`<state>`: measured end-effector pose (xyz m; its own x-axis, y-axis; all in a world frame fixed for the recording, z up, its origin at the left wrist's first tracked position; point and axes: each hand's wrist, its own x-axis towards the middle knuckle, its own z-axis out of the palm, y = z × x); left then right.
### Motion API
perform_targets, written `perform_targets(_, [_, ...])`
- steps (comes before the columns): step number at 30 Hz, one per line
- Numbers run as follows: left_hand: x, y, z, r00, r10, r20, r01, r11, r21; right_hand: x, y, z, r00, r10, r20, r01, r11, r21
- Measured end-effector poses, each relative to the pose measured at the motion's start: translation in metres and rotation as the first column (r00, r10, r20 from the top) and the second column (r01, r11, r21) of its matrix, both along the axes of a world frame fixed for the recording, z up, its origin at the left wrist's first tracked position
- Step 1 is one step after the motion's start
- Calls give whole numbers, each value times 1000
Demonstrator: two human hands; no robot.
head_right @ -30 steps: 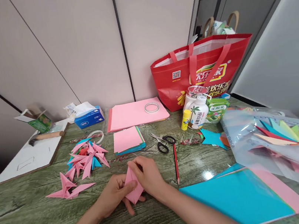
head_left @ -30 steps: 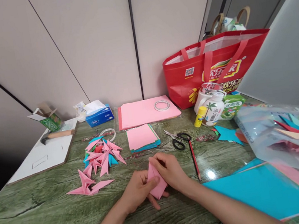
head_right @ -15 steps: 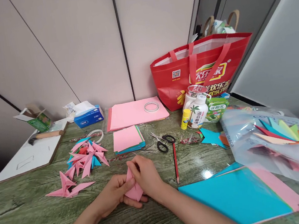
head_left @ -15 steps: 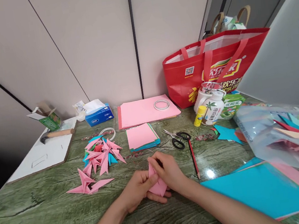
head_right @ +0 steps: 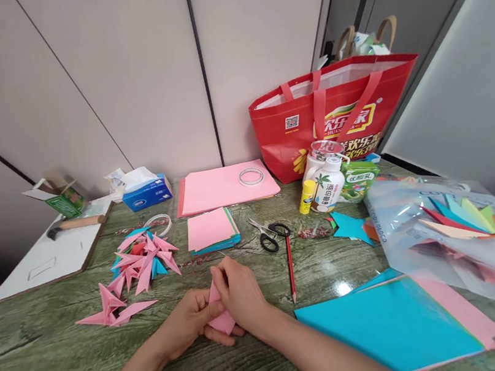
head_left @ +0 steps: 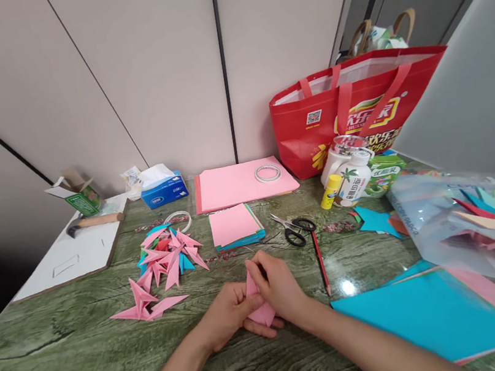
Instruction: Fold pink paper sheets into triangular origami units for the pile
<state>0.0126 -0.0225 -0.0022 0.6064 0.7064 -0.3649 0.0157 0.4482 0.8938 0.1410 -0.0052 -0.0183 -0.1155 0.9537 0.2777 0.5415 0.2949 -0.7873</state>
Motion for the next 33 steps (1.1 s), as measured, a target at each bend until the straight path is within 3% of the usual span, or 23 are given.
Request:
perform_targets(8, [1, 0, 0, 998, 63, -9, -63, 998, -6, 4, 5, 2, 996, 59, -70, -61, 997, -38])
perform_targets(22, [2, -1, 0, 998, 58, 9, -59, 997, 52, 0, -1, 6, 988, -60, 142, 52, 997, 59])
perform_targets(28, [4, -3, 2, 1000, 20, 7, -21, 998, 61, 0, -3, 3, 977, -49, 207, 26, 993, 113])
perform_targets(33, [5, -4, 5, 1000, 23, 21, -24, 999, 45, 3, 0, 1, 997, 3, 77, -13, 991, 133])
